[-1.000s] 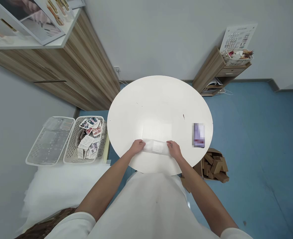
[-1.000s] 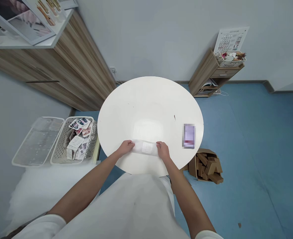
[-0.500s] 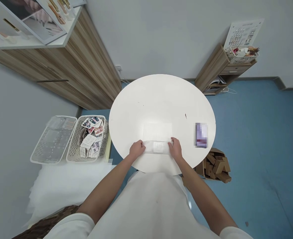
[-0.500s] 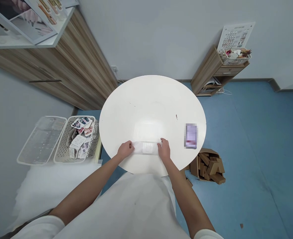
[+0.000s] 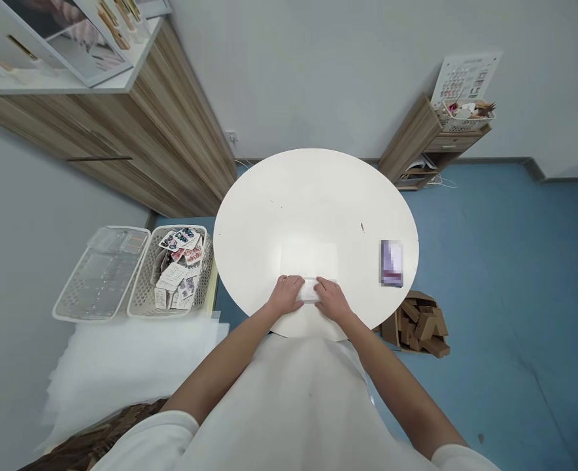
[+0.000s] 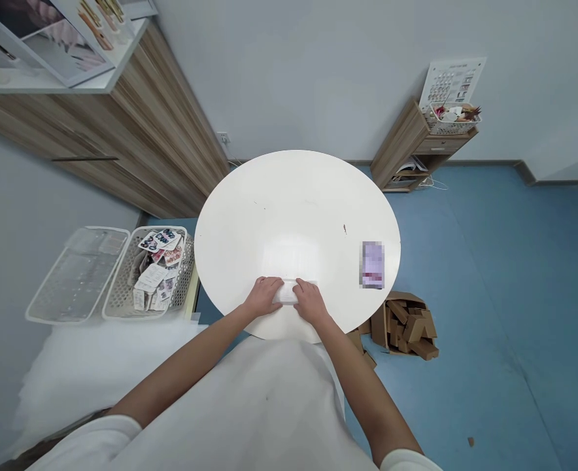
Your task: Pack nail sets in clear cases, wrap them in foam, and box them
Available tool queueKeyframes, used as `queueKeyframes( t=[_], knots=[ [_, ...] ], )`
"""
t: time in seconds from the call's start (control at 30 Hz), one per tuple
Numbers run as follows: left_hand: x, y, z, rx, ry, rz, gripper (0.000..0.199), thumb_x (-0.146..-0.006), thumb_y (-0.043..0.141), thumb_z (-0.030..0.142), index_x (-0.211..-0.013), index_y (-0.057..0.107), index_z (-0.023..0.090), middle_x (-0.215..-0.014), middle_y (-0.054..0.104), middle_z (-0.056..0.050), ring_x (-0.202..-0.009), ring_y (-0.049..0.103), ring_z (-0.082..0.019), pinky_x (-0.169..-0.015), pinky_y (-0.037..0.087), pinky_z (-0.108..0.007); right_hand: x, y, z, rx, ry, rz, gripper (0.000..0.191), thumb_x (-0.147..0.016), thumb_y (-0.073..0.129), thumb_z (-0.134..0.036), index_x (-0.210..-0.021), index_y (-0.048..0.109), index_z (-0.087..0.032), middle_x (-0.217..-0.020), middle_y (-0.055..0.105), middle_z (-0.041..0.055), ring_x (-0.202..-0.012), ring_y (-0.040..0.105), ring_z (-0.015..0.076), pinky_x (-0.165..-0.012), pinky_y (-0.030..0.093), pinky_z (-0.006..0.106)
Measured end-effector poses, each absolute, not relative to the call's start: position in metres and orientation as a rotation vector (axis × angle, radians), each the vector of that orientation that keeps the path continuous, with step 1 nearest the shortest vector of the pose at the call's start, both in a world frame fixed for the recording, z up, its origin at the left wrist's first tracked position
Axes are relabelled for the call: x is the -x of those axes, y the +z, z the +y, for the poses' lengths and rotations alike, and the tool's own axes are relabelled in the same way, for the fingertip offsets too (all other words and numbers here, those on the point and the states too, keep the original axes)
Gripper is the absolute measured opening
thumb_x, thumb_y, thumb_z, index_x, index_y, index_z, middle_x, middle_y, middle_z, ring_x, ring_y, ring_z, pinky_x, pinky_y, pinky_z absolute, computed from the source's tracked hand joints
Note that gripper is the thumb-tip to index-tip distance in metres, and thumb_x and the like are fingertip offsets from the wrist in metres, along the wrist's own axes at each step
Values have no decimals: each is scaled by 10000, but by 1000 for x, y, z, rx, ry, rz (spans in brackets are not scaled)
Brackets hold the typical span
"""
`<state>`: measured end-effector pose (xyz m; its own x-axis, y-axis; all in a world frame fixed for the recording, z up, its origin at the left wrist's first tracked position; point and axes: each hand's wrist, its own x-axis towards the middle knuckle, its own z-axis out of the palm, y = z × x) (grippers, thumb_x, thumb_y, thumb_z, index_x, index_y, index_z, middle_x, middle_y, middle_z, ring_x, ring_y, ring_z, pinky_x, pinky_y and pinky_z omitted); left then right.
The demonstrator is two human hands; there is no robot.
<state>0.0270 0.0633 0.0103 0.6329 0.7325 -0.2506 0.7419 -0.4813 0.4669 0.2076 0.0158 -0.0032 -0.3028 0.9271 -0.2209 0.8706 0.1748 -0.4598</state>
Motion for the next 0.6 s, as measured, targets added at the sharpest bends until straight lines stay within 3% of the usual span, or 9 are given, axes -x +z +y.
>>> queueKeyframes(
  t=[0.17, 0.27, 0.47, 0.6],
  knots=[
    [-21, 16, 59, -2243, -14, 1113, 508, -581, 633, 311, -1062, 512, 202, -1073, 569, -81, -996, 501, -265, -920, 270, -403, -210, 8, 11, 1751, 970, -2229, 365, -638, 607, -209, -989, 506, -196, -1186, 510, 103, -1035, 494, 258, -862, 370, 393],
    [-18, 20, 59, -2143, 7, 1121, 464, -621, 610, 330, -1067, 538, 223, -1072, 578, -69, -1040, 481, -269, -916, 294, -385, -214, 18, 11, 1762, 1150, -2120, 357, -679, 582, -262, -1025, 506, -214, -1093, 572, 68, -983, 526, 235, -837, 388, 366],
    [-12, 24, 66, -1961, 139, 1202, 362, -771, 458, 450, -1028, 605, 240, -1116, 515, -71, -1028, 485, -229, -891, 353, -359, -221, 26, 26, 1814, 1229, -1906, 287, -767, 513, -375, -1008, 553, -225, -1303, 426, 71, -1215, 353, 246, -949, 311, 406],
    [-1, 17, 70, -1690, 281, 1280, 393, -783, 435, 485, -1026, 592, 218, -1010, 576, -61, -945, 527, -200, -816, 408, -302, -225, 25, 40, 1837, 1351, -1720, 287, -785, 481, -428, -981, 588, -248, -1137, 540, 56, -1048, 493, 209, -860, 396, 359]
  ],
)
